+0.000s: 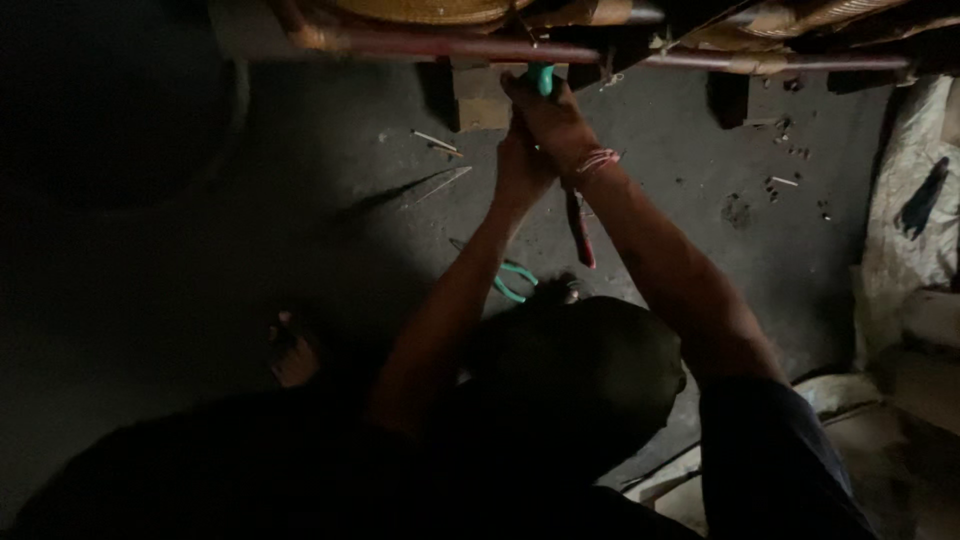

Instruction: The person is repairing a piece of furniture, likely a chair or stool, by securing a woven seat to a metal frame. They use pliers to bend and tighten metal fasteners and a knife to trim excess material. The task involves precise hand movements and tool manipulation.

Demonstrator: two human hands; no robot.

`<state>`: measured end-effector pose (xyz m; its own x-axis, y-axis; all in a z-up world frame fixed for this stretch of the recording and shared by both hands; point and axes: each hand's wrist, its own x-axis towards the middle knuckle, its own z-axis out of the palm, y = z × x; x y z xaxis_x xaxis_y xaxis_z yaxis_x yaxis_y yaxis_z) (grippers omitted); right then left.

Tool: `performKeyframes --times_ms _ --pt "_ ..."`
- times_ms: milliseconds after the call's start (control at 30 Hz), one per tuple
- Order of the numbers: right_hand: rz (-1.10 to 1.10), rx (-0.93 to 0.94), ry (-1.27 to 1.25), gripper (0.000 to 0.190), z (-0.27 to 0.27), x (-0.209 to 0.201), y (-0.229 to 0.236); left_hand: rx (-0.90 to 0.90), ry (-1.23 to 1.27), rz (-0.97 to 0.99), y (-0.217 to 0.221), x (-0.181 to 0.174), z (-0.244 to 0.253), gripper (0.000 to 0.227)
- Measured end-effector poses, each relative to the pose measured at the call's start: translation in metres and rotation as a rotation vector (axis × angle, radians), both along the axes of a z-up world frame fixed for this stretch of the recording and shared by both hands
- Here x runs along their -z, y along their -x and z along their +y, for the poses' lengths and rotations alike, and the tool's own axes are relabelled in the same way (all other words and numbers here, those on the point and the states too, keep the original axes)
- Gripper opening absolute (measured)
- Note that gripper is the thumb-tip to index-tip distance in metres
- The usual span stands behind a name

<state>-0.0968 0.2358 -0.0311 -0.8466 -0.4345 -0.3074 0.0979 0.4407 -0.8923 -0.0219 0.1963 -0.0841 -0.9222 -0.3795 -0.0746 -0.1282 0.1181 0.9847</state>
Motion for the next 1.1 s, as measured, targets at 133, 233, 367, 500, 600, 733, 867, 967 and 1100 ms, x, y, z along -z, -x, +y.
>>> performKeyframes --times_ms 133,233,367,500,600,733,867,967,1100 --pt "-0.019 0.038 -0.021 0.032 -0.016 -0.028 -0.003 -0.018 0.125 -0.158 -0.001 -0.006 -0.01 0.076" --pt "-0.06 -0.043 -0.108 0.04 -0.019 -0.046 -0.009 -0.121 -0.006 -0.064 -0.01 -0.003 -0.006 0.06" --pt "-0.076 0.012 -0.215 0.035 -0.031 -0.056 -0.014 -0.158 -0.007 -0.078 -0.007 -0.006 -0.001 0.054" --pt "-0.195 -0.046 -0.339 0.028 -0.015 -0.052 -0.003 -0.255 -0.006 0.11 -0.018 -0.025 -0.001 0.071" --pt "-0.506 -0.349 0.082 0.039 0.011 -0.043 0.016 0.214 0.18 -0.092 -0.038 -0.038 -0.033 0.09" --pt "-0.6 -0.265 0.522 0.038 0.042 -0.005 -0.019 0.44 0.486 -0.048 -0.065 -0.041 -0.087 0.052" --pt "-0.105 -0.172 0.22 0.027 0.047 0.018 -0.093 0.398 0.644 -0.248 -0.063 -0.063 -0.122 0.034" --pt "0.39 -0.163 -0.091 0.023 0.036 0.009 -0.12 0.198 0.49 -0.089 -0.056 -0.097 -0.131 0.032" --pt "0.752 -0.094 -0.176 0.026 0.015 -0.032 -0.119 -0.055 0.402 0.063 -0.06 -0.139 -0.135 0.022"
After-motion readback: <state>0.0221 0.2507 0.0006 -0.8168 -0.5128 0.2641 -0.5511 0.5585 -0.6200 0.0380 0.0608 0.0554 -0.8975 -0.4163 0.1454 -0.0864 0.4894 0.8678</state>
